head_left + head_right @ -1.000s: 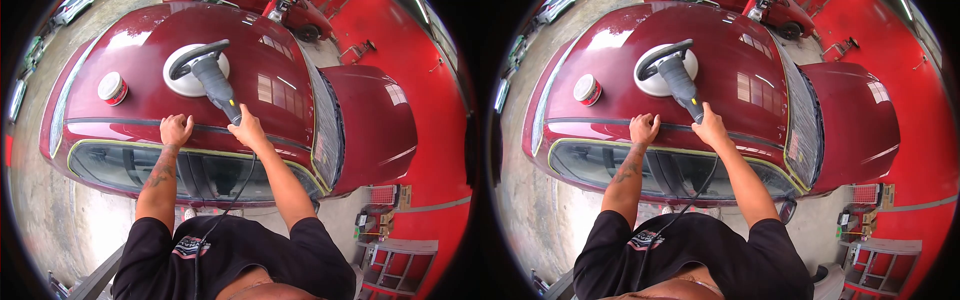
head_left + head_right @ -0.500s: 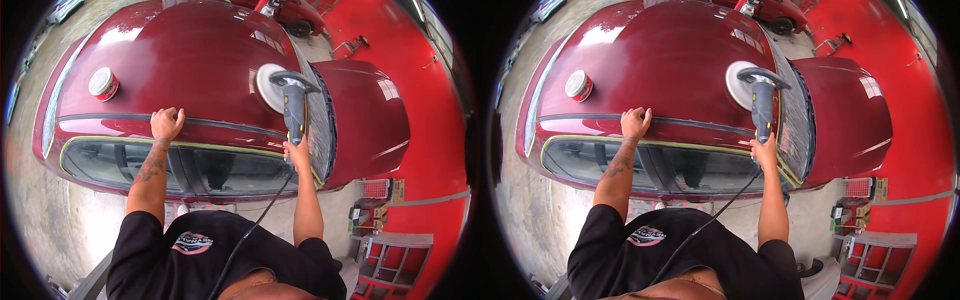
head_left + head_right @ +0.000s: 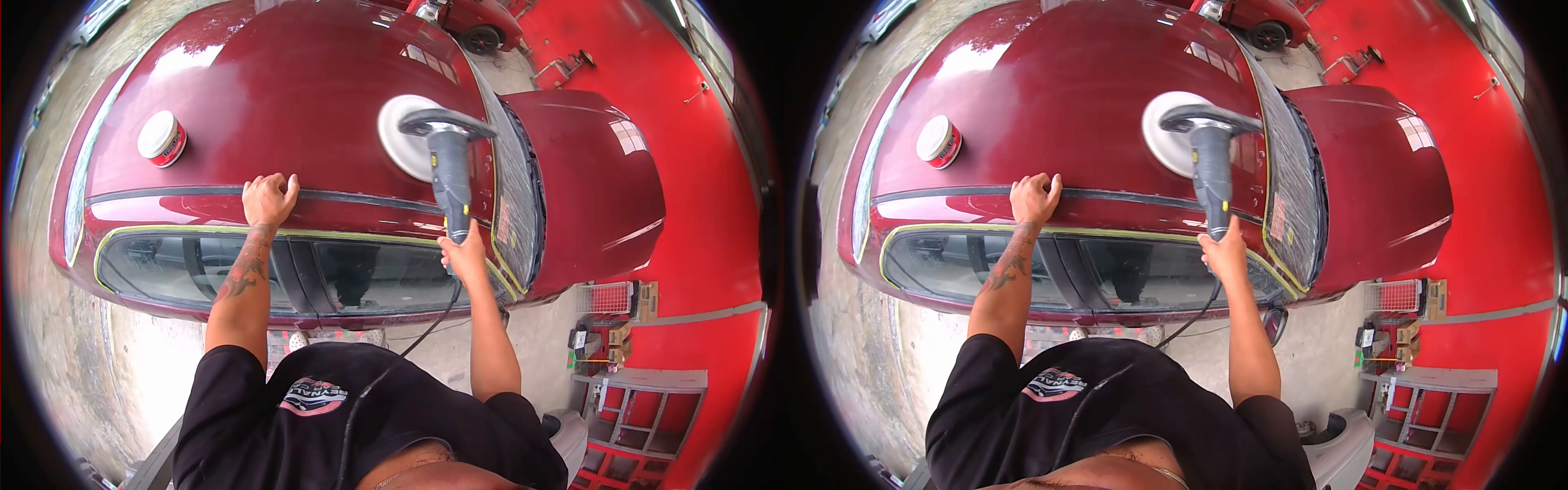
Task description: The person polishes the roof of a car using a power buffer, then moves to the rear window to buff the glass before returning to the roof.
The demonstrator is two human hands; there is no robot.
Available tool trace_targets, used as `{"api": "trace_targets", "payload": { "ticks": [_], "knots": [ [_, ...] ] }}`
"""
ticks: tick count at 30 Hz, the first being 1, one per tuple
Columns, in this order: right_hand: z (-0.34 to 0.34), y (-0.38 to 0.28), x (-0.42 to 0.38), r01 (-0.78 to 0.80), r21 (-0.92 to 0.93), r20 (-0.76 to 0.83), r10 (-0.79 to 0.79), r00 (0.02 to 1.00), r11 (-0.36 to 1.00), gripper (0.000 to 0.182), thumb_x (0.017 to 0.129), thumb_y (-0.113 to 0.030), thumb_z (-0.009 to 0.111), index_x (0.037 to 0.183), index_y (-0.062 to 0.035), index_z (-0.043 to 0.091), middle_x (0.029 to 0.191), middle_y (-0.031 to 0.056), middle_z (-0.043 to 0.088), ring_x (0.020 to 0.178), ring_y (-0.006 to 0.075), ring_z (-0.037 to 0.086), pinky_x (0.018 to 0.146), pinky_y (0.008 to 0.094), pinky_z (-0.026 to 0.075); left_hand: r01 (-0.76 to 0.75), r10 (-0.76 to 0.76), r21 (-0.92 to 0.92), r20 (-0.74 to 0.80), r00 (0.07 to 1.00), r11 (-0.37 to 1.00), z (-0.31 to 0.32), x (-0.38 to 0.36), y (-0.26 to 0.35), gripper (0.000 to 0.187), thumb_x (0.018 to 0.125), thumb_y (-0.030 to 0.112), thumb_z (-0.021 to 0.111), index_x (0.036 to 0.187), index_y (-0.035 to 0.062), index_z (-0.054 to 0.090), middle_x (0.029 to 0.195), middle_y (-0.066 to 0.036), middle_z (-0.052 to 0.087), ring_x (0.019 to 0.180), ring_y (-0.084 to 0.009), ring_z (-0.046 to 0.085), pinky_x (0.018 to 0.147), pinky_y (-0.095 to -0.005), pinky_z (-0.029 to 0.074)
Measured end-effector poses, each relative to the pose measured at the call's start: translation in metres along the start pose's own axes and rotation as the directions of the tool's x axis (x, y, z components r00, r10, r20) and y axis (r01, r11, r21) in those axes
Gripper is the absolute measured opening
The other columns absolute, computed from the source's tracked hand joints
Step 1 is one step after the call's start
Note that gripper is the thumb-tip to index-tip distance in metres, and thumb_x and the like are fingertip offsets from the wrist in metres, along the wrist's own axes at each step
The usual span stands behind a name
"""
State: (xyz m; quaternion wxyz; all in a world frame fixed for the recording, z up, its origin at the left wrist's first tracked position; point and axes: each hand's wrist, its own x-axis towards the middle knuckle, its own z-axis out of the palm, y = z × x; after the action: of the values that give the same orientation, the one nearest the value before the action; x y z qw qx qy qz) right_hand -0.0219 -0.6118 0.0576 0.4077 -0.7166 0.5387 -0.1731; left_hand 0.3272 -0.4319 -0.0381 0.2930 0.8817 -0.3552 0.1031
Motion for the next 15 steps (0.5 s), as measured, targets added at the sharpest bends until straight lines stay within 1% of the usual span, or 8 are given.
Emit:
{"api": "trace_targets", "payload": {
  "ticks": [2, 4, 5, 6, 8, 10, 11, 15],
  "knots": [
    [0.016, -0.021, -0.004, 0.005, -0.082, 0.052, -0.001, 0.999, 0.997, 0.054, 0.085, -0.014, 0.077, 0.13, -0.0063, 0.048, 0.075, 0.0124, 0.069, 0.056, 0.0209, 0.07, 0.05, 0.0356, 0.056, 0.001, -0.001, -0.004, 0.002, 1.0, 1.0, 0.0, -0.001, -0.001, 0.043, 0.093, 0.041, 0.065, 0.065, 0.0085, 0.063, 0.067, -0.006, 0.068, 0.074, -0.0276, 0.065, 0.077, -0.0439, 0.047],
    [0.035, -0.042, -0.007, 0.077, -0.074, 0.111, -0.069, 0.991, 0.994, 0.053, 0.086, -0.011, 0.078, 0.131, -0.0062, 0.049, 0.08, 0.008, 0.067, 0.056, 0.0157, 0.066, 0.05, 0.0329, 0.054, -0.003, 0.003, -0.011, -0.001, 1.0, 1.0, 0.001, 0.0, -0.002, 0.043, 0.093, 0.041, 0.065, 0.065, 0.0086, 0.064, 0.067, -0.006, 0.068, 0.074, -0.0276, 0.065, 0.077, -0.0438, 0.047],
    [0.043, -0.059, -0.012, 0.081, -0.11, 0.118, -0.068, 0.991, 0.991, 0.058, 0.086, -0.014, 0.078, 0.135, -0.0065, 0.048, 0.08, 0.0094, 0.069, 0.056, 0.0166, 0.067, 0.051, 0.0341, 0.054, 0.001, -0.001, -0.015, 0.005, 1.0, 1.0, 0.0, -0.001, -0.002, 0.043, 0.093, 0.041, 0.065, 0.065, 0.0087, 0.064, 0.067, -0.006, 0.068, 0.074, -0.0276, 0.065, 0.077, -0.0438, 0.046],
    [0.055, -0.054, -0.005, 0.141, -0.117, 0.142, -0.124, 0.982, 0.983, 0.063, 0.086, -0.016, 0.078, 0.14, -0.0074, 0.046, 0.081, 0.0125, 0.071, 0.057, 0.0193, 0.069, 0.055, 0.036, 0.056, 0.004, -0.004, -0.02, 0.011, 1.0, 1.0, -0.001, -0.001, -0.001, 0.043, 0.093, 0.041, 0.065, 0.065, 0.0087, 0.064, 0.067, -0.006, 0.068, 0.074, -0.0276, 0.065, 0.077, -0.0438, 0.046],
    [0.081, -0.052, 0.007, 0.269, -0.232, 0.167, -0.234, 0.958, 0.935, 0.066, 0.085, -0.015, 0.078, 0.142, -0.0076, 0.045, 0.083, 0.016, 0.072, 0.059, 0.0227, 0.071, 0.058, 0.0386, 0.057, 0.008, -0.008, -0.031, 0.018, 1.0, 0.999, -0.003, 0.0, -0.001, 0.043, 0.093, 0.041, 0.065, 0.065, 0.0089, 0.063, 0.066, -0.006, 0.067, 0.073, -0.0277, 0.064, 0.076, -0.0439, 0.046],
    [0.095, -0.075, 0.003, 0.287, -0.221, 0.219, -0.239, 0.946, 0.932, 0.07, 0.085, -0.017, 0.077, 0.145, -0.0076, 0.043, 0.091, 0.0234, 0.073, 0.076, 0.0347, 0.076, 0.071, 0.0447, 0.059, 0.009, -0.008, -0.038, 0.023, 1.0, 0.999, -0.004, -0.001, -0.001, 0.043, 0.093, 0.041, 0.065, 0.064, 0.009, 0.063, 0.064, -0.007, 0.066, 0.073, -0.0279, 0.064, 0.076, -0.044, 0.046],
    [0.097, -0.091, -0.001, 0.308, -0.225, 0.254, -0.249, 0.935, 0.924, 0.072, 0.084, -0.02, 0.076, 0.145, -0.0071, 0.04, 0.108, 0.035, 0.069, 0.107, 0.053, 0.066, 0.089, 0.0574, 0.054, -0.005, 0.005, -0.048, 0.002, 1.0, 0.999, -0.002, -0.001, -0.002, 0.044, 0.093, 0.041, 0.065, 0.064, 0.0088, 0.062, 0.063, -0.008, 0.064, 0.072, -0.0289, 0.063, 0.075, -0.0446, 0.046],
    [0.113, -0.108, 0.005, 0.361, -0.201, 0.271, -0.302, 0.914, 0.911, 0.072, 0.084, -0.02, 0.076, 0.146, -0.0055, 0.041, 0.107, 0.0345, 0.07, 0.106, 0.0523, 0.067, 0.089, 0.0562, 0.055, -0.033, 0.031, -0.058, -0.043, 0.999, 0.998, 0.003, -0.002, -0.006, 0.044, 0.093, 0.041, 0.066, 0.064, 0.0087, 0.059, 0.061, -0.009, 0.059, 0.071, -0.0313, 0.062, 0.071, -0.0457, 0.045]
  ]
}}
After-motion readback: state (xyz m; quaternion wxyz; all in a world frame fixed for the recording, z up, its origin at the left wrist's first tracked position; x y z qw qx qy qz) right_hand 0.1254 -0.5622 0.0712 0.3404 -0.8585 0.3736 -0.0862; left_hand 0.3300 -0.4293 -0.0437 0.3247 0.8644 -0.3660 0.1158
